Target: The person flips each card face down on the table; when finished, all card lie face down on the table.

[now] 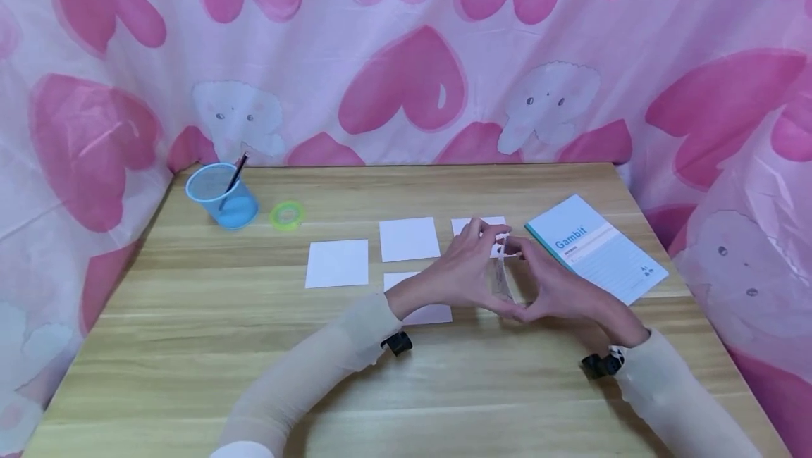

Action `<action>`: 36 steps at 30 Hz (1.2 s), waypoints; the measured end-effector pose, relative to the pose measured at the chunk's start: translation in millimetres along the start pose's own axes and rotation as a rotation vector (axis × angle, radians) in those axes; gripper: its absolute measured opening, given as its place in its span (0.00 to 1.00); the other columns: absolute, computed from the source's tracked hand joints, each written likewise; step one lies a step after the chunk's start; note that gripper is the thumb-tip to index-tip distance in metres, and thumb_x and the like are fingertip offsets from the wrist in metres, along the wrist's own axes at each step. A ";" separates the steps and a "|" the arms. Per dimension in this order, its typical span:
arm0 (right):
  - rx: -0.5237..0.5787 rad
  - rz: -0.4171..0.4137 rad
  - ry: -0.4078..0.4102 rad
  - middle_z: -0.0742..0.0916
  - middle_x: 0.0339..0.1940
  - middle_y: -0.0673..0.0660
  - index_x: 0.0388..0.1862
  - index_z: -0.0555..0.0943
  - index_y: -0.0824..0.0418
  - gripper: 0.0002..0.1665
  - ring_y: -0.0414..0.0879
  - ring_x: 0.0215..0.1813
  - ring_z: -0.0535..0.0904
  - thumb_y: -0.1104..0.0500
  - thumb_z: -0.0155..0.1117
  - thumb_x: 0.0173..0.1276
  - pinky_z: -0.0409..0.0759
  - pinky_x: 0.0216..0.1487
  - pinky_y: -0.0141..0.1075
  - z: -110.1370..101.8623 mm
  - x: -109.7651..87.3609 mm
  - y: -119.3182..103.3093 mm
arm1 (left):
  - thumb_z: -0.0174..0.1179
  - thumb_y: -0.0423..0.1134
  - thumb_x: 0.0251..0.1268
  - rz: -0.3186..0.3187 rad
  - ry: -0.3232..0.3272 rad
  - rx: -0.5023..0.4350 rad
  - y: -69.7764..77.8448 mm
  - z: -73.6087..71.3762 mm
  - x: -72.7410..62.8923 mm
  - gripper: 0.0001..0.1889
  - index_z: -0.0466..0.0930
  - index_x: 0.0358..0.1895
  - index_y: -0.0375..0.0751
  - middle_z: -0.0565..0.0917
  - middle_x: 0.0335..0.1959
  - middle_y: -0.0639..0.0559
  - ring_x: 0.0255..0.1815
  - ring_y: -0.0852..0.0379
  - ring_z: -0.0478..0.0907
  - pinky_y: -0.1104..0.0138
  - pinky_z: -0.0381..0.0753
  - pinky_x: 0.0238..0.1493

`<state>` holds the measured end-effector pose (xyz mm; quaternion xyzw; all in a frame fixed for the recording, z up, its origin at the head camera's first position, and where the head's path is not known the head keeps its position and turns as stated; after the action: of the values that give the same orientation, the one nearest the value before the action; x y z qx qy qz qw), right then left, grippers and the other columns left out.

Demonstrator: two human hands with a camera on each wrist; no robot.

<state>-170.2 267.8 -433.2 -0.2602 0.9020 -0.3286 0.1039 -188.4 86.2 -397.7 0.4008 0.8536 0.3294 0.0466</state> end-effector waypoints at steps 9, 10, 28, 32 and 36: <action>-0.144 0.075 0.051 0.63 0.68 0.50 0.76 0.57 0.43 0.67 0.48 0.64 0.61 0.34 0.82 0.38 0.73 0.56 0.55 -8.2 -11.9 11.0 | 0.78 0.64 0.32 -0.017 -0.009 0.132 -21.3 5.4 -10.0 0.62 0.54 0.70 0.36 0.65 0.47 0.48 0.45 0.58 0.61 0.71 0.63 0.40; -0.156 0.084 0.047 0.63 0.68 0.51 0.76 0.58 0.43 0.66 0.48 0.64 0.61 0.33 0.82 0.38 0.73 0.56 0.55 -8.3 -12.5 11.8 | 0.78 0.64 0.32 -0.039 -0.030 0.153 -24.6 6.9 -11.0 0.61 0.55 0.69 0.36 0.64 0.46 0.49 0.44 0.58 0.61 0.71 0.63 0.39; -0.239 0.062 -0.062 0.64 0.70 0.52 0.73 0.62 0.54 0.65 0.49 0.68 0.59 0.27 0.76 0.40 0.63 0.65 0.56 -0.4 -9.2 22.8 | 0.70 0.76 0.32 -0.188 -0.242 0.381 -38.8 30.2 -14.8 0.48 0.66 0.50 0.42 0.61 0.39 0.53 0.40 0.57 0.61 0.71 0.63 0.35; -0.227 0.057 -0.076 0.63 0.70 0.53 0.73 0.63 0.54 0.65 0.49 0.68 0.58 0.28 0.77 0.40 0.63 0.65 0.55 -1.0 -8.6 22.5 | 0.69 0.76 0.31 -0.187 -0.241 0.392 -38.1 30.8 -16.3 0.49 0.67 0.50 0.42 0.61 0.39 0.53 0.40 0.57 0.61 0.71 0.63 0.35; -0.219 0.042 -0.081 0.63 0.70 0.54 0.72 0.64 0.55 0.65 0.49 0.67 0.58 0.29 0.78 0.39 0.63 0.64 0.54 -2.0 -8.5 22.3 | 0.68 0.77 0.32 -0.170 -0.227 0.396 -36.4 31.5 -18.3 0.50 0.67 0.52 0.42 0.61 0.39 0.53 0.40 0.57 0.60 0.71 0.62 0.35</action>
<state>-172.7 287.9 -445.9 -0.2640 0.9328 -0.2149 0.1183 -189.0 72.9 -447.4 0.3635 0.9214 0.1032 0.0904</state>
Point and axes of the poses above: each hand's wrist, its own x-axis towards the middle knuckle, its own z-axis out of the palm, y = z × x, the point moved 4 cm from there along x, towards the middle knuckle
